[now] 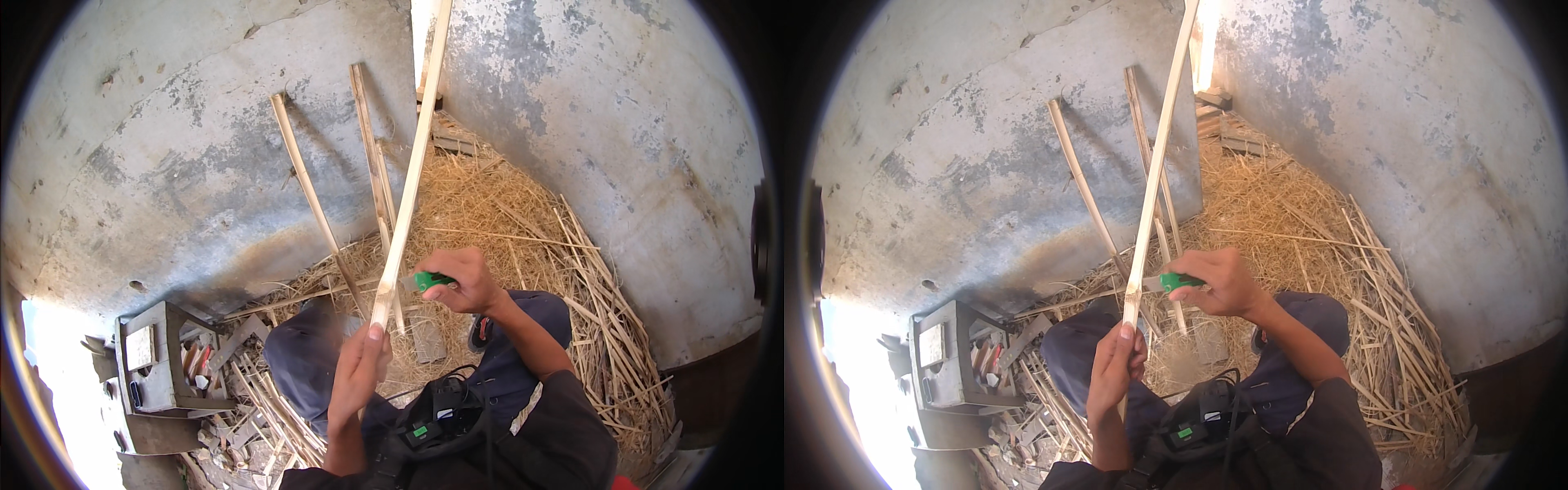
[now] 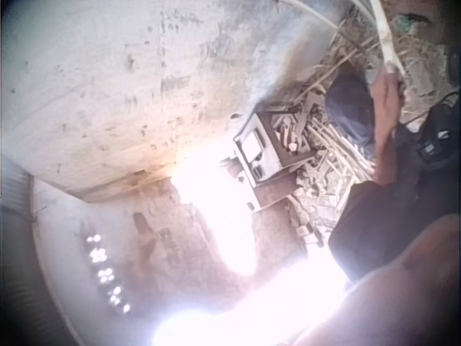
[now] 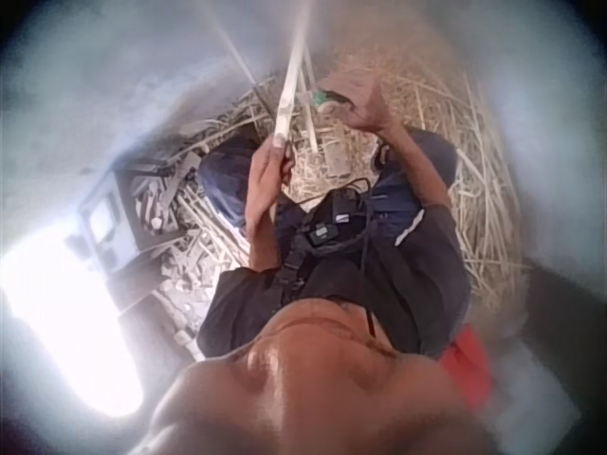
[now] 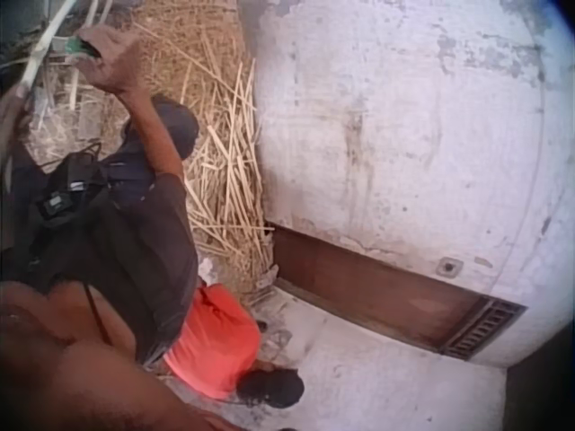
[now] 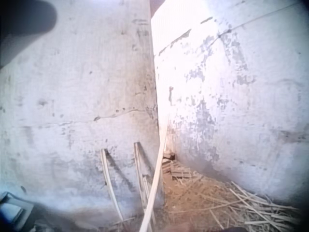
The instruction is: The person sits on a straw-covered floor and uses a green-handled knife to shave thin strips from a long bamboo pole. They hold the pole with their left hand and repeatedly scrape the blade along its length to remove the outer layer, creating a pile of shavings.
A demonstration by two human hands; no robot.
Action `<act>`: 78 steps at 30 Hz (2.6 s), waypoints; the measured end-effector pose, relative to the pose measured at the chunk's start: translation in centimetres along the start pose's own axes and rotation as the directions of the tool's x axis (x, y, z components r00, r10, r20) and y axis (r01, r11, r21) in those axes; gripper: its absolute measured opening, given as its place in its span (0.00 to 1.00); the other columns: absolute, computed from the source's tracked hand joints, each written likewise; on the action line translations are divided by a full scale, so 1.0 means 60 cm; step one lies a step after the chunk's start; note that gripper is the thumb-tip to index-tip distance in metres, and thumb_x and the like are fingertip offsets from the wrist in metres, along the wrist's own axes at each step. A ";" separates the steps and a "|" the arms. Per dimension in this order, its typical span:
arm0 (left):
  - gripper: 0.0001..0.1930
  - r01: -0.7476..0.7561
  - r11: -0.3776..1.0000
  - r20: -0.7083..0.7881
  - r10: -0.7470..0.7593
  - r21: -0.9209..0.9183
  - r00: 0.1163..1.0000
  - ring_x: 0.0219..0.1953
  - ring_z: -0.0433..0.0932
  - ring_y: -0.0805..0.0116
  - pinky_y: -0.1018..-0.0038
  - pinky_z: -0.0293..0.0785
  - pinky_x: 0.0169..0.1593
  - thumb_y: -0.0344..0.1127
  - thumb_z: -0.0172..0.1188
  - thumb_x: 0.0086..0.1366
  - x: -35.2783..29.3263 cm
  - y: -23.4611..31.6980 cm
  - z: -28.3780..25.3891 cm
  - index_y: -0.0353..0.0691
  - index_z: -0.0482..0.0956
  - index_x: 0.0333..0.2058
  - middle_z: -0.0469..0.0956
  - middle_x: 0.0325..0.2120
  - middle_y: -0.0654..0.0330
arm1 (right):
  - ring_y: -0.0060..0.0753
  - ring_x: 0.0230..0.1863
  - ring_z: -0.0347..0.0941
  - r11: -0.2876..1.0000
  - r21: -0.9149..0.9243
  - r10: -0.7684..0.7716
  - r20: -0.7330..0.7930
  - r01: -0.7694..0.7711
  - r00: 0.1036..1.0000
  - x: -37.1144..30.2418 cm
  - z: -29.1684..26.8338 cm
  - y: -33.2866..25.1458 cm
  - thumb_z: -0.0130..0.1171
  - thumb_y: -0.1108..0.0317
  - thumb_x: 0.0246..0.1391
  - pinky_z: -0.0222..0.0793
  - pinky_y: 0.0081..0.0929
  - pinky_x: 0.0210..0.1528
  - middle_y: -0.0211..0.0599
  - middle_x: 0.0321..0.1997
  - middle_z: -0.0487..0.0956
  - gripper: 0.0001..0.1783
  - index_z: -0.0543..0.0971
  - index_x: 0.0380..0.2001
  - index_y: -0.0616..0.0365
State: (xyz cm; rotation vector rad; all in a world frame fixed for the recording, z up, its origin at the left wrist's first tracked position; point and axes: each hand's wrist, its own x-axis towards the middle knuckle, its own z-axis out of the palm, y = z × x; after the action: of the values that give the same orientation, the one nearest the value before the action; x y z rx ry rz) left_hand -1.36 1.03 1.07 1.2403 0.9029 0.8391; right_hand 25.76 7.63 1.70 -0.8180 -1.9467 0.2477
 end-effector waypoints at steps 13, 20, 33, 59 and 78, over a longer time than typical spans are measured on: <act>0.24 -0.153 0.969 -0.107 0.176 0.192 0.979 0.24 0.55 0.80 0.75 0.51 0.28 0.48 0.37 0.90 -0.005 0.010 0.036 0.37 0.72 0.39 0.59 0.24 0.71 | 0.33 0.21 0.78 0.985 -0.147 -0.100 -0.054 0.092 0.993 0.005 0.005 -0.024 0.75 0.47 0.61 0.71 0.30 0.23 0.30 0.25 0.82 0.20 0.90 0.41 0.54; 0.27 -0.117 0.938 -0.150 0.174 0.326 0.973 0.23 0.55 0.77 0.70 0.51 0.28 0.49 0.34 0.90 -0.017 0.010 0.036 0.34 0.73 0.37 0.59 0.20 0.69 | 0.32 0.18 0.76 0.955 -0.289 -0.099 -0.106 0.064 0.989 0.005 -0.002 -0.022 0.76 0.44 0.59 0.68 0.30 0.21 0.28 0.22 0.81 0.22 0.90 0.39 0.52; 0.26 -0.054 0.944 -0.172 0.115 0.325 0.978 0.23 0.59 0.70 0.65 0.55 0.29 0.49 0.37 0.88 -0.032 -0.024 0.014 0.35 0.71 0.35 0.62 0.19 0.63 | 0.28 0.17 0.75 0.911 -0.409 -0.116 -0.119 0.058 0.986 0.014 0.002 -0.014 0.77 0.43 0.56 0.67 0.29 0.20 0.23 0.22 0.79 0.20 0.90 0.38 0.47; 0.25 0.018 0.941 -0.131 0.028 0.337 0.991 0.24 0.59 0.77 0.70 0.59 0.30 0.44 0.43 0.88 -0.056 -0.057 0.011 0.37 0.69 0.29 0.64 0.20 0.68 | 0.21 0.25 0.72 0.867 -0.142 0.348 -0.514 -0.477 0.784 -0.004 -0.105 0.092 0.59 0.47 0.76 0.65 0.28 0.27 0.27 0.25 0.79 0.23 0.88 0.43 0.57; 0.19 -0.092 0.913 -0.205 0.187 0.398 0.961 0.21 0.72 0.57 0.59 0.69 0.31 0.40 0.48 0.86 -0.009 0.002 0.029 0.31 0.74 0.38 0.72 0.19 0.51 | 0.35 0.23 0.81 0.971 -0.216 -0.117 -0.066 0.100 0.991 -0.007 0.028 0.007 0.76 0.46 0.59 0.74 0.32 0.26 0.29 0.31 0.87 0.19 0.88 0.37 0.50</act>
State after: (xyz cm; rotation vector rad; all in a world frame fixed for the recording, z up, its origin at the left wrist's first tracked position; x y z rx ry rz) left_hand -0.02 -0.14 1.39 1.5836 1.2280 0.9704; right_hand 24.65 7.96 0.31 -0.8417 -1.9585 -0.0590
